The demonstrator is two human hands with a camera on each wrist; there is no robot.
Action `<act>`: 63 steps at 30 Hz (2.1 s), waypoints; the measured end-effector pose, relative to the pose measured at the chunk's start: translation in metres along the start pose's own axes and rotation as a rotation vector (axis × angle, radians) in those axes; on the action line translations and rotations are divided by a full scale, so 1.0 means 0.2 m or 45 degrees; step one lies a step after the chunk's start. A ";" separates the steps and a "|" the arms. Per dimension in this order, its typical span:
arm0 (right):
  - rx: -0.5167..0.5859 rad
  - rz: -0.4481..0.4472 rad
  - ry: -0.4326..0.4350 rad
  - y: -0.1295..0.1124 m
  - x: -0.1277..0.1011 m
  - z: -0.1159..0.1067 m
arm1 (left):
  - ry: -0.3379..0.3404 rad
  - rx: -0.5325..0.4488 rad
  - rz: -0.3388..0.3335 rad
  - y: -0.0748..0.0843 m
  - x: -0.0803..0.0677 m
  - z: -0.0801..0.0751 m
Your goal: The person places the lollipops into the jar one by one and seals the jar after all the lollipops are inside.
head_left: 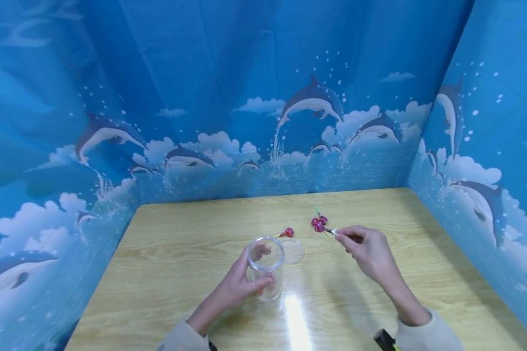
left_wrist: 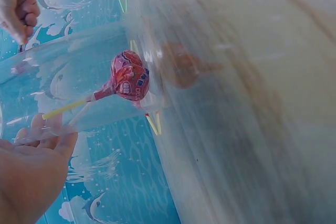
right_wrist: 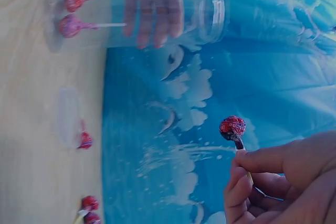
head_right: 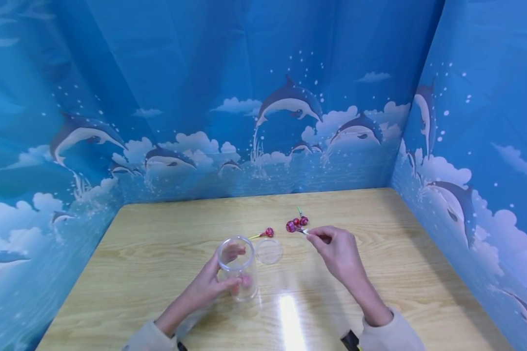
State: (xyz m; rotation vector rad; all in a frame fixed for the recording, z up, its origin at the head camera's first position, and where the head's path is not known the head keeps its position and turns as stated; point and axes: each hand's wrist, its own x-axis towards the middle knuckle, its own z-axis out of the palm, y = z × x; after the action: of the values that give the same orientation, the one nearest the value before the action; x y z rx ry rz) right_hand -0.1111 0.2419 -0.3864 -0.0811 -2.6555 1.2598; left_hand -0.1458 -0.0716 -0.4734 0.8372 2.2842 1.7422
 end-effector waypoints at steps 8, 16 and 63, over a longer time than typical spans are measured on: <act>0.029 -0.079 -0.008 -0.13 -0.02 -0.04 | -0.001 0.007 -0.016 0.00 0.00 0.00; 0.067 -0.143 -0.036 -0.25 -0.01 -0.03 | 0.002 0.000 -0.029 0.01 0.00 0.00; 0.314 -0.383 -0.349 -0.42 0.03 0.29 | 0.006 0.007 0.034 0.00 -0.01 0.00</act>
State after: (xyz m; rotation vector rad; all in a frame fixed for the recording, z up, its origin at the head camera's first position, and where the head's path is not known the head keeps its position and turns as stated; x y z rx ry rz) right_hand -0.1255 0.1454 -0.3568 0.5427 -2.5661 1.5687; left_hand -0.1451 -0.0723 -0.4742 0.8692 2.2923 1.7511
